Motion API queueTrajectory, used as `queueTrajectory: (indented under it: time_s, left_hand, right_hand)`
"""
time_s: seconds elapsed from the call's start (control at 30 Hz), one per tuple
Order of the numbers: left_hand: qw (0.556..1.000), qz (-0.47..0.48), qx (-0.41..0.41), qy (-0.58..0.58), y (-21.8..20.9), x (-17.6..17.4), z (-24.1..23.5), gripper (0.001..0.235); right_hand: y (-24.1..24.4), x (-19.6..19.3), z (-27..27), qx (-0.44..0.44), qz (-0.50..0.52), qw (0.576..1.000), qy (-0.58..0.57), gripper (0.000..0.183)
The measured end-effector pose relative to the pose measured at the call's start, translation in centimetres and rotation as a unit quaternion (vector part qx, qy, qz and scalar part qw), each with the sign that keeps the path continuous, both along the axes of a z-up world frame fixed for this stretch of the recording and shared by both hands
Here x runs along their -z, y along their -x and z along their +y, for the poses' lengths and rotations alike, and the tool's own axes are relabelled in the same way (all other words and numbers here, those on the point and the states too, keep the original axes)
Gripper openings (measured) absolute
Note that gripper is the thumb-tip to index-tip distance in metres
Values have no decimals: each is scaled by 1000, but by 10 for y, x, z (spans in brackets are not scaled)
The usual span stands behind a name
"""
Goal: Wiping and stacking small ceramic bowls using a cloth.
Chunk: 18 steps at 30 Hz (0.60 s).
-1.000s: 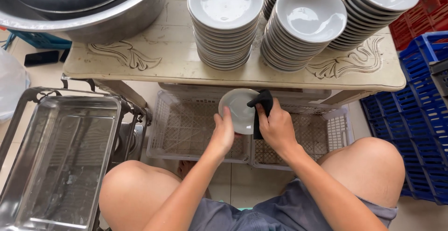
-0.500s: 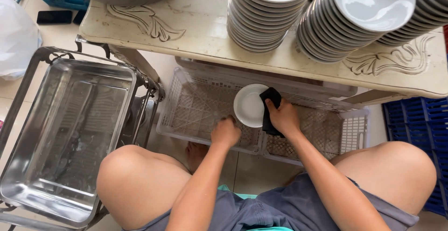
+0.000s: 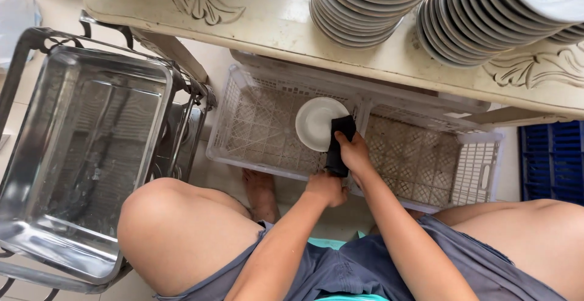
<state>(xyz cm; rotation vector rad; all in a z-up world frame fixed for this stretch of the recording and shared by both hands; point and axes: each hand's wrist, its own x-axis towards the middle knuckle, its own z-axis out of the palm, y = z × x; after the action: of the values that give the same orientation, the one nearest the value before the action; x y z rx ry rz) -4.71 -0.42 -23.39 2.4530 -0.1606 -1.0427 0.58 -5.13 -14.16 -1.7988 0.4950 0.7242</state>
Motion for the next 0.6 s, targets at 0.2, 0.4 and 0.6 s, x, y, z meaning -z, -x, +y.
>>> queueTrajectory:
  time_s: [0.2,0.4,0.6]
  left_hand:
    - [978,141,-81,135,-11,15,10,50]
    - [984,26,-174,15,-25,137,52,34]
    - [834,-22,-499,237,-55,-16,58,48]
  right_hand:
    - [1,33,-12,25,2,1000,-8,68]
    - [-1,45,-24,27,30,999,3,71]
    - [-7,70,-24,17,25,999,27,71]
